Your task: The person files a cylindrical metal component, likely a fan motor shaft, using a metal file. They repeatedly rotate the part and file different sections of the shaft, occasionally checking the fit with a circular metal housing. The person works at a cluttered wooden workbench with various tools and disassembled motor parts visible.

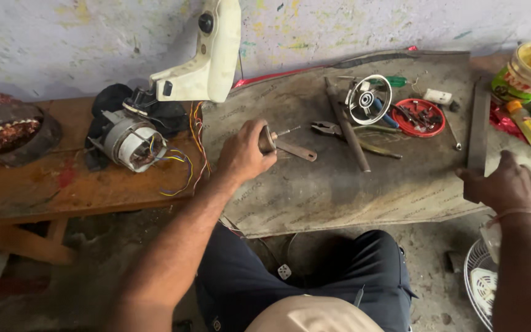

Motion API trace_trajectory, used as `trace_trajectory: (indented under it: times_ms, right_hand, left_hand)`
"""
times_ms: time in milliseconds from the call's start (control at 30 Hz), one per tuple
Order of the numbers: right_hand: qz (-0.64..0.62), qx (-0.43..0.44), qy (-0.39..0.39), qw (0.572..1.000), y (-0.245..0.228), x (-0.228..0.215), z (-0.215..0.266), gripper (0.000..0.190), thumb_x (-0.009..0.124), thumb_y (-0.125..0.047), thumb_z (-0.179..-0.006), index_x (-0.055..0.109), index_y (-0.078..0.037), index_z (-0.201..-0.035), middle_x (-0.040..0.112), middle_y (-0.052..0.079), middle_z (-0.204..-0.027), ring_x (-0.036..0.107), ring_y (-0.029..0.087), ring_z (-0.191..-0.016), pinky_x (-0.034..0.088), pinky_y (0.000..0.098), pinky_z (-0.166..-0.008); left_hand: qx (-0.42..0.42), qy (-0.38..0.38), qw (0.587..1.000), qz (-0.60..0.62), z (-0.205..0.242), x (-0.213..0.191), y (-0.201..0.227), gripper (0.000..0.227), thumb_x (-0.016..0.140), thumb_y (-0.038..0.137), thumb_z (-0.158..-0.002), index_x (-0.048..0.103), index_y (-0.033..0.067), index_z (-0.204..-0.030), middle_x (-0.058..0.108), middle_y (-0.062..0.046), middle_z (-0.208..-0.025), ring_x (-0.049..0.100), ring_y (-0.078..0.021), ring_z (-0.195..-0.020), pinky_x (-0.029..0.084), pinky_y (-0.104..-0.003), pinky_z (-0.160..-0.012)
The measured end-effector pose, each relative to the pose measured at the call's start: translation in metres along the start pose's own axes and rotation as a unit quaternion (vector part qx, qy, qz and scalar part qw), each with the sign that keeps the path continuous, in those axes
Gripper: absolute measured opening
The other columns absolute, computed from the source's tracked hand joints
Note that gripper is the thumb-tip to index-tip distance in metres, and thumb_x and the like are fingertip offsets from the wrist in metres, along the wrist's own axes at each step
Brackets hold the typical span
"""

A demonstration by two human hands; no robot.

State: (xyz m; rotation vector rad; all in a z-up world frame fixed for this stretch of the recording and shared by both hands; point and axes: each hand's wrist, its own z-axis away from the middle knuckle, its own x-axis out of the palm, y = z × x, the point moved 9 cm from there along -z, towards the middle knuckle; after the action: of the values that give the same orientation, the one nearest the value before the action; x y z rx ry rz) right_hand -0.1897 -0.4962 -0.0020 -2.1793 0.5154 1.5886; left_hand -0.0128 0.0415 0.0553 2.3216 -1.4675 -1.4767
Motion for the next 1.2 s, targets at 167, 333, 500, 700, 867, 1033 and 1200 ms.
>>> trace_trajectory:
  times_ms: [167,333,500,700,867,1033,1200]
  right_hand:
    - [-0.087,0.073,-0.087,0.990,0.034,0.063,-0.044,0.097,0.093,-0.047,-0.070,0.057,0.011,-0.140,0.065,0.036,-0.128,0.062,0.049,-0.120,0.050,0.0505,-0.101]
    - [-0.302,0.110,-0.076,0.944,0.034,0.072,-0.040,0.079,0.089,-0.021,-0.077,0.055,0.008,-0.142,0.067,0.029,-0.108,0.065,0.036,-0.090,0.051,0.0457,-0.070]
    - [-0.460,0.124,0.003,0.879,-0.032,-0.002,0.051,0.070,0.073,-0.006,-0.088,0.048,0.006,-0.152,0.064,0.016,-0.093,0.060,0.024,-0.069,0.046,0.0375,-0.054]
    - [-0.684,0.001,-0.020,0.729,-0.153,-0.086,0.131,0.060,0.062,-0.003,-0.095,0.036,0.003,-0.148,0.064,0.008,-0.087,0.063,0.014,-0.061,0.050,0.0294,-0.044]
    - [-0.677,-0.094,-0.116,0.720,-0.218,-0.080,0.170,0.047,0.066,0.002,-0.091,0.050,0.004,-0.135,0.063,0.008,-0.080,0.060,0.014,-0.055,0.046,0.0277,-0.042]
    - [-0.691,-0.109,-0.153,0.698,-0.259,-0.082,0.179,0.054,0.068,0.000,-0.090,0.047,0.001,-0.139,0.063,0.006,-0.082,0.058,0.011,-0.061,0.048,0.0259,-0.053]
    - [-0.690,-0.139,-0.231,0.672,-0.284,-0.080,0.179,0.047,0.069,-0.003,-0.090,0.048,0.002,-0.132,0.066,0.007,-0.085,0.065,0.012,-0.068,0.054,0.0282,-0.058]
  left_hand:
    - [-0.008,0.024,0.999,-0.035,0.009,0.014,-0.013,0.063,0.081,0.025,-0.070,0.056,0.0061,-0.125,0.067,-0.018,-0.114,0.066,-0.0402,-0.101,0.055,-0.051,-0.082]
    - [-0.013,0.025,0.999,-0.037,0.011,0.013,-0.015,0.061,0.081,0.025,-0.071,0.056,0.0062,-0.123,0.067,-0.017,-0.111,0.066,-0.0400,-0.101,0.054,-0.052,-0.082]
    - [-0.023,0.020,0.999,-0.043,0.011,0.014,-0.020,0.060,0.081,0.027,-0.073,0.056,0.0072,-0.124,0.066,-0.018,-0.114,0.065,-0.0400,-0.106,0.053,-0.051,-0.087]
    - [-0.094,-0.027,0.995,-0.026,0.007,0.022,-0.032,0.069,0.085,0.033,-0.071,0.058,0.0066,-0.129,0.064,-0.021,-0.120,0.062,-0.0415,-0.110,0.051,-0.051,-0.090]
    - [-0.058,-0.088,0.994,0.009,-0.003,0.025,-0.034,0.066,0.089,0.036,-0.064,0.065,0.0022,-0.115,0.067,-0.023,-0.115,0.062,-0.0420,-0.111,0.051,-0.049,-0.093]
    - [-0.105,-0.135,0.982,0.082,-0.015,0.014,-0.029,0.056,0.086,0.034,-0.065,0.066,0.0023,-0.106,0.072,-0.018,-0.094,0.070,-0.0391,-0.091,0.056,-0.044,-0.083]
    - [-0.200,-0.242,0.914,0.256,-0.021,0.007,-0.017,0.039,0.086,0.025,-0.071,0.068,0.0001,-0.095,0.069,-0.010,-0.076,0.063,-0.0223,-0.058,0.048,-0.037,-0.050]
